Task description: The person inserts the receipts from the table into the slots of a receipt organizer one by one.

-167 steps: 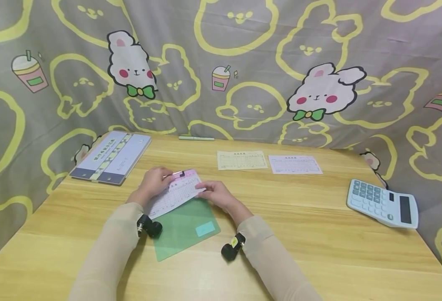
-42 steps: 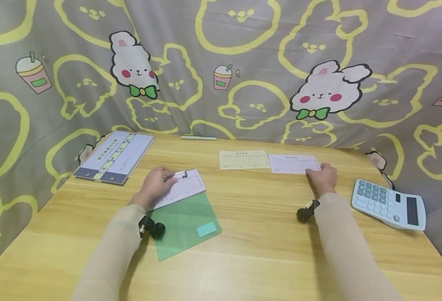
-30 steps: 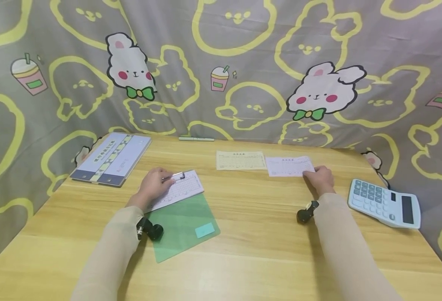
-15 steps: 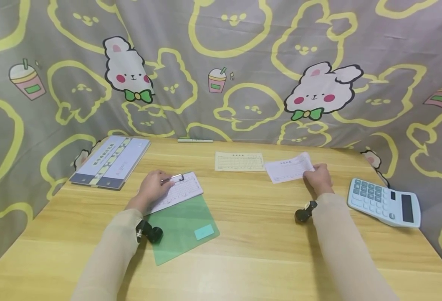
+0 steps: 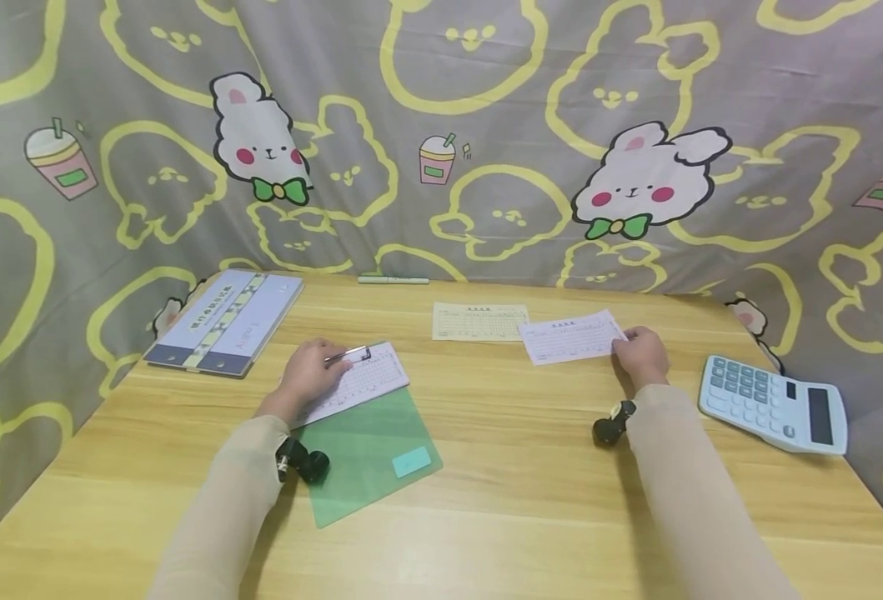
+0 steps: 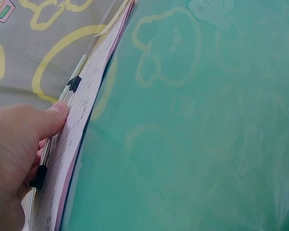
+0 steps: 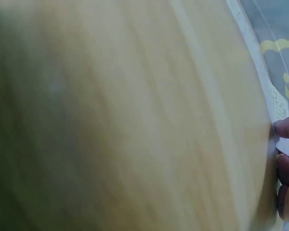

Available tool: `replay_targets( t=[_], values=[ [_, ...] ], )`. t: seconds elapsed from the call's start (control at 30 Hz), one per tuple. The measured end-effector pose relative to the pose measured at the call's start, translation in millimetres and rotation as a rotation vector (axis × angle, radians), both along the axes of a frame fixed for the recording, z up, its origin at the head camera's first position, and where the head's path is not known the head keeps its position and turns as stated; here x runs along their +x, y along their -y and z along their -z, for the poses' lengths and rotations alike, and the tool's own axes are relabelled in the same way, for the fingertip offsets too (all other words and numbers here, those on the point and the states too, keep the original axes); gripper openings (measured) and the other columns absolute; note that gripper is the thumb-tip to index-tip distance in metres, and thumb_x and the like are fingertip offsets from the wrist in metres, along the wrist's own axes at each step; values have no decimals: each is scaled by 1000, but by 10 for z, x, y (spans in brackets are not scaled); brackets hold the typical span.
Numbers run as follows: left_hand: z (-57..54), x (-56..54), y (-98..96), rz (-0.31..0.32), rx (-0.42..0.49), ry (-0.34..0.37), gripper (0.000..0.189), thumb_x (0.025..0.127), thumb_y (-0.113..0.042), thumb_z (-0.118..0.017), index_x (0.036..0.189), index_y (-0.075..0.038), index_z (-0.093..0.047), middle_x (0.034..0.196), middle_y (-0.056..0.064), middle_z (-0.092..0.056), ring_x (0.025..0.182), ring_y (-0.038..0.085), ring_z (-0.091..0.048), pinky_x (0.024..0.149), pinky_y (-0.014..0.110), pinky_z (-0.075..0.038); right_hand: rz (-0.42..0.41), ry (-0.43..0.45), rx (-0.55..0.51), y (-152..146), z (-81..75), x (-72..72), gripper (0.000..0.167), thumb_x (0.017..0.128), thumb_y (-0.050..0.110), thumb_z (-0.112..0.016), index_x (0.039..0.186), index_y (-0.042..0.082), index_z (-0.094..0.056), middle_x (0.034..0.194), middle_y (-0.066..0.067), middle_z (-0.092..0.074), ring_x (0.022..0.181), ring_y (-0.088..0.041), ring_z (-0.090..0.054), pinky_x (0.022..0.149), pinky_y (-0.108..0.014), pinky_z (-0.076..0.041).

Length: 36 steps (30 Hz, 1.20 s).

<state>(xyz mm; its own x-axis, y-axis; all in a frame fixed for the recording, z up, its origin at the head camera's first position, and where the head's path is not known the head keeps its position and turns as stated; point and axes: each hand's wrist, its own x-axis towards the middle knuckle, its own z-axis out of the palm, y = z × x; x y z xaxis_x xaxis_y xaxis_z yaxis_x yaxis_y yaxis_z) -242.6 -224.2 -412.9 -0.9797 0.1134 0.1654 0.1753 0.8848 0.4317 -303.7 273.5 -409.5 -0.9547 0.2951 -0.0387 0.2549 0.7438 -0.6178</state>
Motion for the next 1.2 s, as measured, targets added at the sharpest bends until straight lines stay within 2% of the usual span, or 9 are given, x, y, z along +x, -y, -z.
replay_targets(
  t=[0.23,0.43,0.6,0.73,0.8,0.87,0.97,1.1,1.2],
  values=[
    [-5,-6,-9,-11,-8,17,35,83,-25,-58,109,-2,-59,97,14,-54,90,29,-47,79,43,-37,-15,-28,6,-39,-35,54,21,76,14,-46,86,-3,-54,87,-17,-53,81,-32,-46,70,-42,-35],
    [-2,-4,-1,-6,-9,4,35,82,-25,-58,108,-1,-59,97,15,-54,90,30,-48,78,43,-37,-123,-8,61,-96,-83,108,15,74,12,-49,77,-1,-52,76,-13,-53,75,-31,-46,77,-54,-25],
    [-7,0,1,-7,-8,-3,34,82,-24,-58,108,-1,-60,95,14,-54,89,29,-48,78,43,-37,-257,-10,29,-105,-101,173,13,72,5,-51,79,-5,-48,73,-13,-49,67,-25,-44,60,-36,-39],
    [-9,0,4,-8,-3,2,35,82,-24,-58,108,-1,-60,95,14,-54,89,30,-48,78,43,-37,-374,0,-56,-59,-148,243,42,68,0,-52,107,-11,-41,73,-14,-49,60,-22,-47,51,-28,-39],
    [-12,-2,3,-7,-2,0,35,82,-24,-58,108,-1,-60,96,15,-54,89,30,-48,78,44,-37,-428,-3,-92,-35,-161,283,59,67,-3,-51,123,-9,-31,69,-14,-52,54,-20,-49,48,-28,-40],
    [-11,-5,4,0,-3,-5,35,83,-24,-58,108,0,-59,96,16,-54,90,31,-48,79,44,-36,-482,-11,-129,-18,-154,320,67,68,-5,-50,130,-6,-25,65,-13,-53,49,-19,-50,46,-28,-41],
    [-12,-3,-2,4,1,-3,35,82,-23,-58,108,0,-59,97,16,-54,90,31,-48,79,44,-36,-522,7,-236,2,-119,381,56,71,-6,-47,126,-6,-37,71,-16,-57,45,-14,-47,43,-25,-39],
    [-9,5,-7,4,5,3,35,82,-23,-58,109,0,-59,98,16,-54,91,31,-48,79,45,-36,-531,51,-383,44,-88,460,36,75,-4,-43,109,-12,-52,95,-24,-55,55,-14,-51,47,-27,-45],
    [-2,5,-2,0,5,1,35,82,-24,-58,109,0,-59,98,16,-54,91,31,-48,79,45,-36,-546,60,-404,70,-88,507,29,80,1,-45,103,-14,-55,96,-26,-53,63,-18,-56,54,-30,-49]
  ],
)
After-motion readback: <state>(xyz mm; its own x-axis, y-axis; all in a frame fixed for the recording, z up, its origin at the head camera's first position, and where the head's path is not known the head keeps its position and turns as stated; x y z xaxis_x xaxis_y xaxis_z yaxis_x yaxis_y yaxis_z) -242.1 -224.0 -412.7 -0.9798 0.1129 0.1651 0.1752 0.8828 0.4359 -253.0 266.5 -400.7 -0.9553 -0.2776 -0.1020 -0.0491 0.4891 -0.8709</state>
